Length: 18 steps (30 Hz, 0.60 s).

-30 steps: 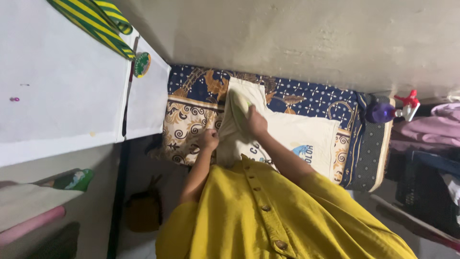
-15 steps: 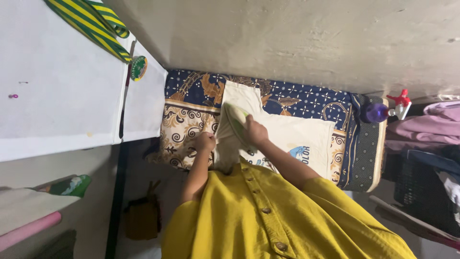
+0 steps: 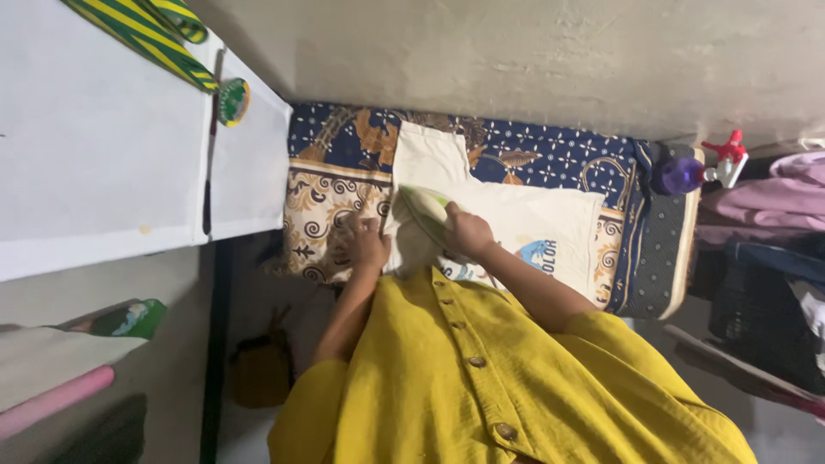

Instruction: The person picks up a white t-shirt, spreads it out on a low surface, applies a liquid from a spray bottle, and irons the front of the garment using a hand-held iron.

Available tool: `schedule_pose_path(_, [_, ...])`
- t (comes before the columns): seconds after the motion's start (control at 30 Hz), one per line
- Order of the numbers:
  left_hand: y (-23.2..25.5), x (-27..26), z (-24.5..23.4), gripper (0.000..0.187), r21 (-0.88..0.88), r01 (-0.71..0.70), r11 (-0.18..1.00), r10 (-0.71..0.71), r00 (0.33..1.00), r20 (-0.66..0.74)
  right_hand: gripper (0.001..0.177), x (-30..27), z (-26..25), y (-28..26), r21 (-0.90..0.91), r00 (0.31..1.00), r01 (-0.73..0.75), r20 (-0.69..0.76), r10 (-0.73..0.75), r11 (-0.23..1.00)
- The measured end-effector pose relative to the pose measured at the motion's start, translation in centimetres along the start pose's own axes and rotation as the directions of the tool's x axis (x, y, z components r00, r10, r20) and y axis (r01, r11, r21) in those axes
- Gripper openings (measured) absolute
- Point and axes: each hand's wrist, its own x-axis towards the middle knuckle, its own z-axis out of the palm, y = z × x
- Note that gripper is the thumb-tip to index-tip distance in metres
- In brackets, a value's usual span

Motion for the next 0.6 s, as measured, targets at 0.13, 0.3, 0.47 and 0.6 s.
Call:
schedule_pose_path(0.13, [-1.3, 0.3, 0.1, 0.040, -0.064, 0.055, 0.996, -0.047, 0.991, 0.129, 0.036, 3.0, 1.3, -0.4, 0.040, 0.994, 0.010, -0.107, -0.006, 0.999])
schedule_pose_path(0.3, [0.2, 1.3, 0.0, 0.043, 0.025, 0.184, 0.983, -0.185, 0.959, 0.216, 0.042, 7.6, -0.3, -2.4, 0.062, 0.985, 0.057, -0.167, -0.046, 0.996])
schedule_pose_path(0.47, [1.9, 3.0, -0.2, 0.032, -0.092, 0.314, 0.945, -0.301, 0.944, 0.137, 0.042, 2.3, -0.9, -1.0, 0.043, 0.999, 0.020, -0.043, -0.019, 0.999])
schedule_pose_path(0.6, [2.2, 5.3, 0.5, 0.026, 0.017, 0.277, 0.961, -0.277, 0.949, 0.152, 0.038, -4.3, -1.8, 2.8, -0.001, 0.999, 0.028, -0.043, -0.028, 1.000])
